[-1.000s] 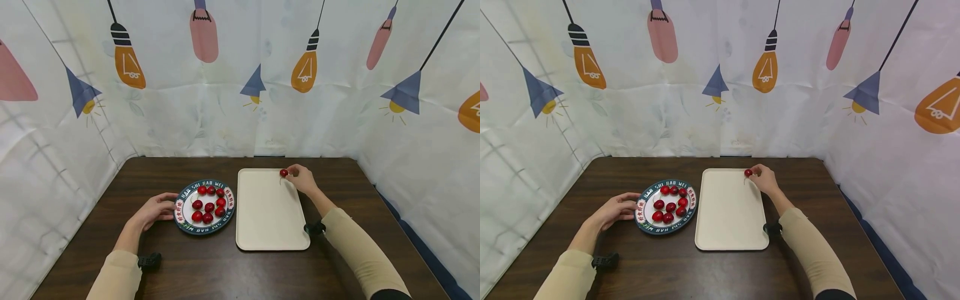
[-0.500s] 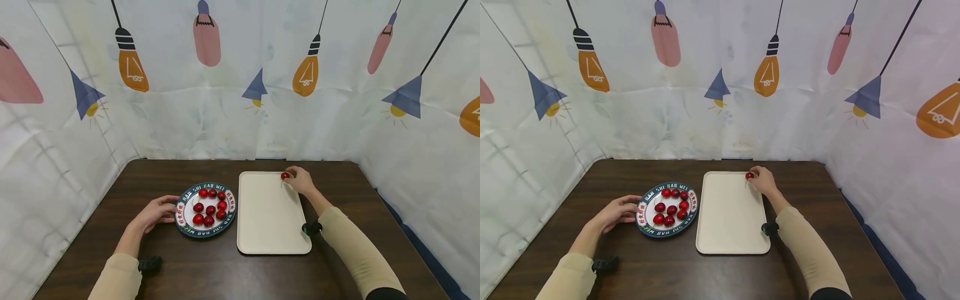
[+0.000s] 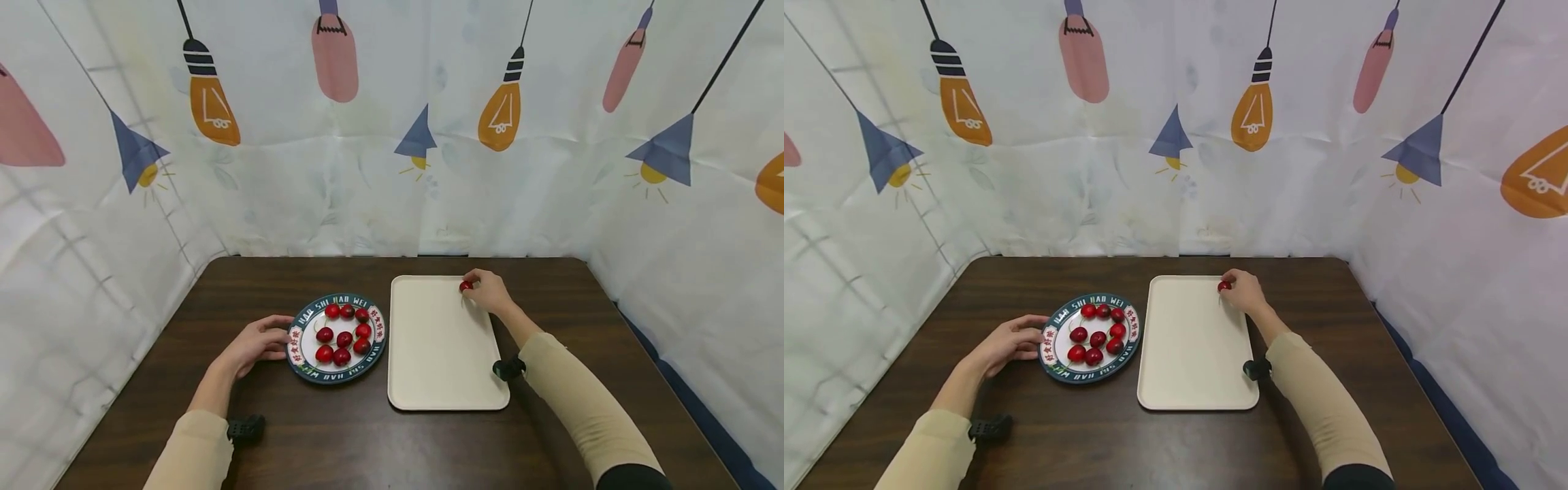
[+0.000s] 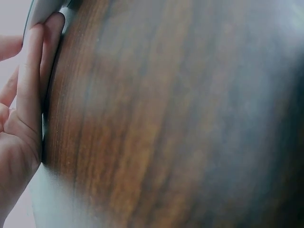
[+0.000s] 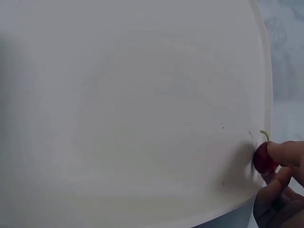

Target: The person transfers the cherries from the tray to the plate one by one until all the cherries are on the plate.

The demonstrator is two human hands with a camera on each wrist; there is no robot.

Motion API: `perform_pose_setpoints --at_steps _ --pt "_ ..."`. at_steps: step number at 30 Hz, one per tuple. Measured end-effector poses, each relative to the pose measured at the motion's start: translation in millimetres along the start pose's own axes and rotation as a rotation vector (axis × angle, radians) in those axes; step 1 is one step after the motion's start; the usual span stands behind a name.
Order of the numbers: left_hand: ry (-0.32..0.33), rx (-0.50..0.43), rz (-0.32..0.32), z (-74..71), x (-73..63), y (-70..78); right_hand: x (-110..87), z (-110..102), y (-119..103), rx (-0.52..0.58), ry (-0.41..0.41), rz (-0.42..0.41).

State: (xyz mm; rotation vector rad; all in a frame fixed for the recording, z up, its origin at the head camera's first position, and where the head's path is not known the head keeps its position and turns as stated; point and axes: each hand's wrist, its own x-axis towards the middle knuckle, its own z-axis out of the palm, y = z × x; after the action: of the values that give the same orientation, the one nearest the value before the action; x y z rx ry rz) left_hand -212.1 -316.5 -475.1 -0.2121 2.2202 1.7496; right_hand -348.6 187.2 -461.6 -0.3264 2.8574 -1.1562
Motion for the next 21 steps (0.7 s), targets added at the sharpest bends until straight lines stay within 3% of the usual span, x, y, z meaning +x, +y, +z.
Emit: perform_pose_setpoints --at_steps 21 --pt "0.002 -0.009 -0.001 -1.3 3.1 -2.1 -4.4 0.6 -3.7 0.026 0.004 0.003"
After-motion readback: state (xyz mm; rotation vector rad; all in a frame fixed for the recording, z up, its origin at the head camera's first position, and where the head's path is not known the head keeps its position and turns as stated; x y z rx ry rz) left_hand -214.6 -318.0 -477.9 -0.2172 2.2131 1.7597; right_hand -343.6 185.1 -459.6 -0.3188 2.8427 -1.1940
